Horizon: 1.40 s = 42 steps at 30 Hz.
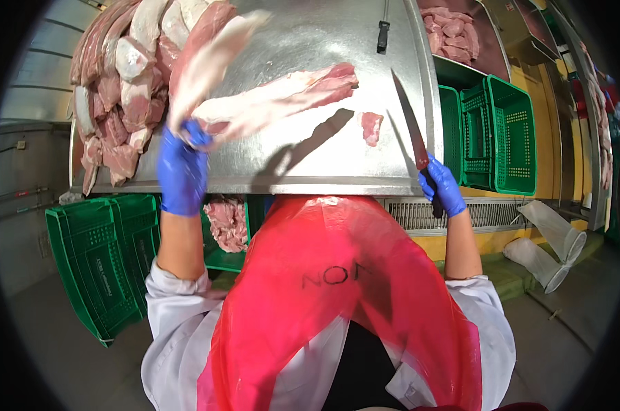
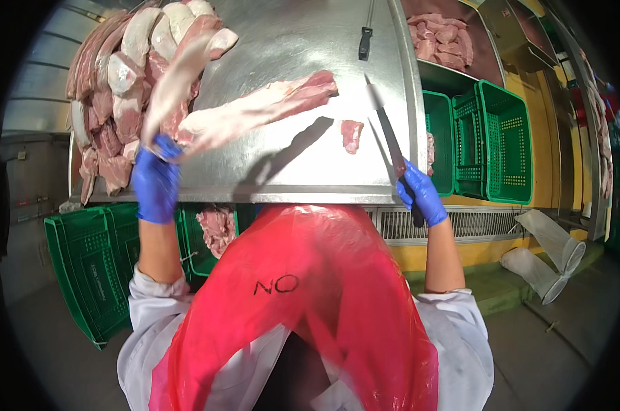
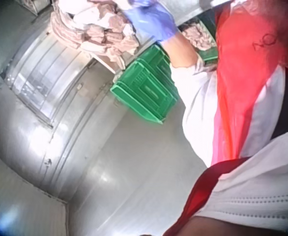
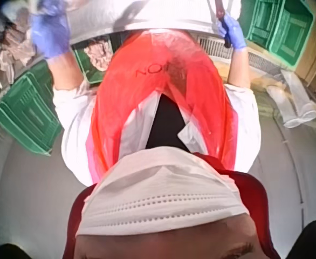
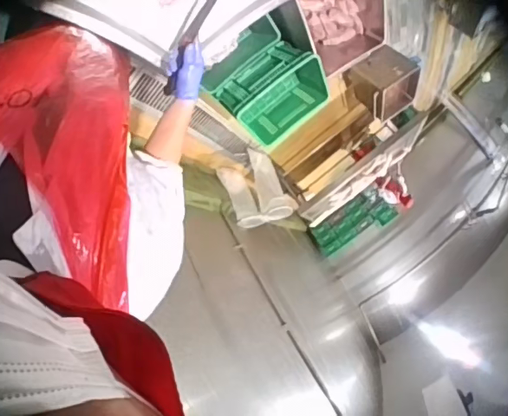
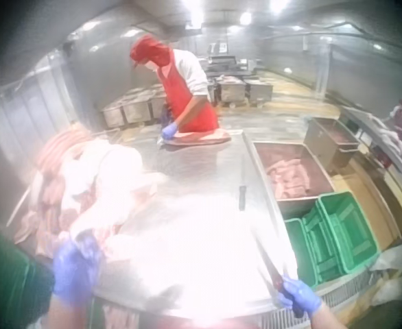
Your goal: The person uses a knife to trim and slice large pieces of pork on a stainless steel table. They remove fat and separate lean meat, placing trimmed pieces into green crates. The person handles multiple cuts of meat, repositioning them as needed.
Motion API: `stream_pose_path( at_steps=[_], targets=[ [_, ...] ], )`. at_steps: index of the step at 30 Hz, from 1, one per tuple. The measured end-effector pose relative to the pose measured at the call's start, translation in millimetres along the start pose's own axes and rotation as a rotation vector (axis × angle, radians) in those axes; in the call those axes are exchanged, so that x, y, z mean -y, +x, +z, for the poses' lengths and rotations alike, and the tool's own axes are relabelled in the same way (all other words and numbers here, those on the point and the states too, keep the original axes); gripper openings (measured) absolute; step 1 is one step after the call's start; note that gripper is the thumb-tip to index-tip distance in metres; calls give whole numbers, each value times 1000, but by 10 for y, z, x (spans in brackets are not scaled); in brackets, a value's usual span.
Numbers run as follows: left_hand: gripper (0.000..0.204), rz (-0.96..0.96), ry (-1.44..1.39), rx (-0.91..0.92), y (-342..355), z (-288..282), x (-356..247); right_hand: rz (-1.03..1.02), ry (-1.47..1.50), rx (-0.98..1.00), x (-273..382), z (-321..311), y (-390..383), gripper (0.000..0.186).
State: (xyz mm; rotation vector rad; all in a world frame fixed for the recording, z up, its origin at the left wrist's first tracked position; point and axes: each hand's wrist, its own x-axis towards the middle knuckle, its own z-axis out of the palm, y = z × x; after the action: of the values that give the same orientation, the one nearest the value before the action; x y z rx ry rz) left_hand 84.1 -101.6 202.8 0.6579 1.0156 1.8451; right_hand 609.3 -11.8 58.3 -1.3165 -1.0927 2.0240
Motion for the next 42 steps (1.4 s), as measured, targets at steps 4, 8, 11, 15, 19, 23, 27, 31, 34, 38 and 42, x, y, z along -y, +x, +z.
stream_pose_path(
  at_steps=[4,8,11,15,19,23,27,31,34,38,42],
  targets=[
    [40,-341,667,-252,-793,-1488,1440,-14,-259,-2,-29,181,-115,51],
    [60,460,1534,287,-565,-292,1704,-249,-827,52,-245,522,106,53],
    [37,57,1801,568,-298,-23,1974,-201,-1021,220,-190,886,247,54],
    [17,-4,1918,592,-174,-254,2470,-63,-1091,253,-165,1112,360,54],
    [25,-247,1492,384,-200,-656,2960,-128,-1289,197,-115,1237,561,55],
    [33,-421,1234,304,-136,-449,2728,-251,-1254,144,-94,1213,749,53],
    [33,-417,1318,348,-162,-580,2735,-148,-1100,260,124,1268,439,55],
    [30,-404,1466,549,-292,-473,2746,-123,-1207,279,-175,1314,435,54],
    [28,-274,1408,748,-367,-146,2537,-251,-1306,241,-386,1627,954,56],
    [26,-246,1478,714,-264,-280,2534,-319,-1371,177,-369,1957,1307,57],
    [23,-204,1682,511,77,-991,2139,-294,-1415,265,-292,1699,1042,57]
  ],
)
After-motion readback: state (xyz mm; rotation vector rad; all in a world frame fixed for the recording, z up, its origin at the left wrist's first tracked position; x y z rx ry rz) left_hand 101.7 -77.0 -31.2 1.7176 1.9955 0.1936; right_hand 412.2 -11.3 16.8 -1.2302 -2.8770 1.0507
